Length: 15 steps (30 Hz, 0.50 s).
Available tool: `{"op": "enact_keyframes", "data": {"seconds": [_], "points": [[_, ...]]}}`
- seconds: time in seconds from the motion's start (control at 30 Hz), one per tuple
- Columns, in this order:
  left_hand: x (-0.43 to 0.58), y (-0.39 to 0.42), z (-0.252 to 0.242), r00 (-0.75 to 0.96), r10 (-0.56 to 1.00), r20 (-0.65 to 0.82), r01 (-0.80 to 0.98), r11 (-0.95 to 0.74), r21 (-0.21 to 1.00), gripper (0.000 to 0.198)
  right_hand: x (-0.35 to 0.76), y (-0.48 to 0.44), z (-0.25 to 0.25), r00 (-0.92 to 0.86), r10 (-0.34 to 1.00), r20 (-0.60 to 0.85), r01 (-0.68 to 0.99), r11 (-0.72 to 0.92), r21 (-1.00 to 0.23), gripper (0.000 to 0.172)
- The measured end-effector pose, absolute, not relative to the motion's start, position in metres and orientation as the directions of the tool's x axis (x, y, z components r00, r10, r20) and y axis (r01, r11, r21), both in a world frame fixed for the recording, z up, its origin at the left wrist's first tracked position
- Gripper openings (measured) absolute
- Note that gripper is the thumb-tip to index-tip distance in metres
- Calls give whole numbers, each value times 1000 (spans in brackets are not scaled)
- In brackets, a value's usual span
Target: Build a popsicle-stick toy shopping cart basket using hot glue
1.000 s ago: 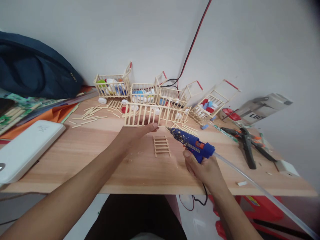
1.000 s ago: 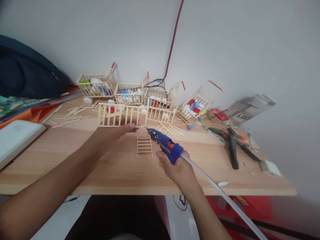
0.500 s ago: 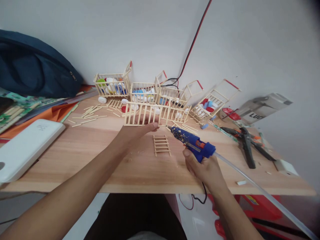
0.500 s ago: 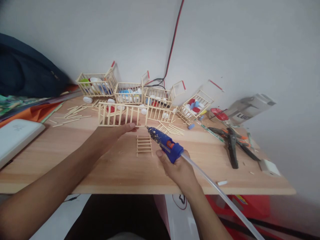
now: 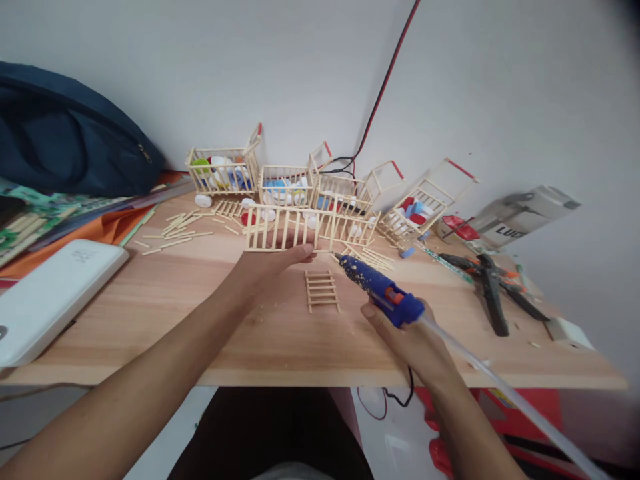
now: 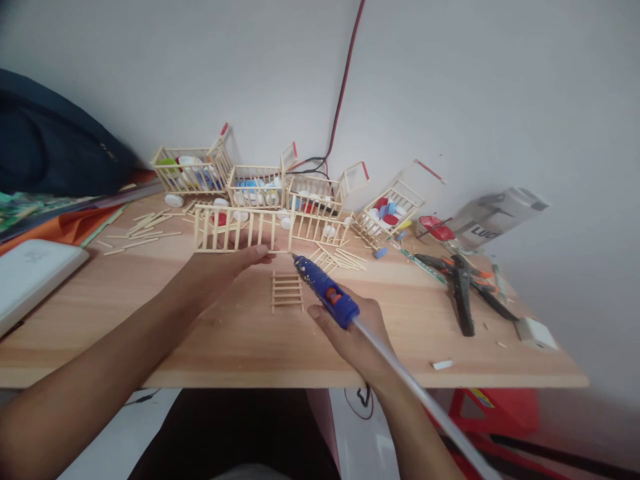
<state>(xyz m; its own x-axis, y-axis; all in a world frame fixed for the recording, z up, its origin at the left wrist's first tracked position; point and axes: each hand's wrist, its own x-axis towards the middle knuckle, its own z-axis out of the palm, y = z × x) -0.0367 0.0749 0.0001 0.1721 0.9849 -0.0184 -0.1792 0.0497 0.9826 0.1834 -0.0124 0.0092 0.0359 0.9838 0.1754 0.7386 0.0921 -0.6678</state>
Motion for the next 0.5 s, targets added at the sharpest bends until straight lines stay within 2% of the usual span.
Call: {"op": "enact_keyframes", "data": {"seconds": [0.17, 0.3, 0.43, 0.5], "points": [[-35, 77, 0, 143, 990, -2, -296, 45, 954, 32, 197, -12, 13, -134, 955, 265, 923, 217, -317, 17], [-35, 77, 1, 158, 987, 16, -307, 34, 951, 28, 224, -8, 6, -151, 905, 397, 982, 184, -45, 20], [-36, 75, 3, 151, 989, 10, -334, 41, 942, 29, 269, -10, 0, -2, 867, 499, 1000, -12, 26, 18], [-36, 75, 3, 148, 989, 6, -337, 45, 940, 30, 297, -13, -2, 32, 869, 493, 996, -71, 61, 20]]}}
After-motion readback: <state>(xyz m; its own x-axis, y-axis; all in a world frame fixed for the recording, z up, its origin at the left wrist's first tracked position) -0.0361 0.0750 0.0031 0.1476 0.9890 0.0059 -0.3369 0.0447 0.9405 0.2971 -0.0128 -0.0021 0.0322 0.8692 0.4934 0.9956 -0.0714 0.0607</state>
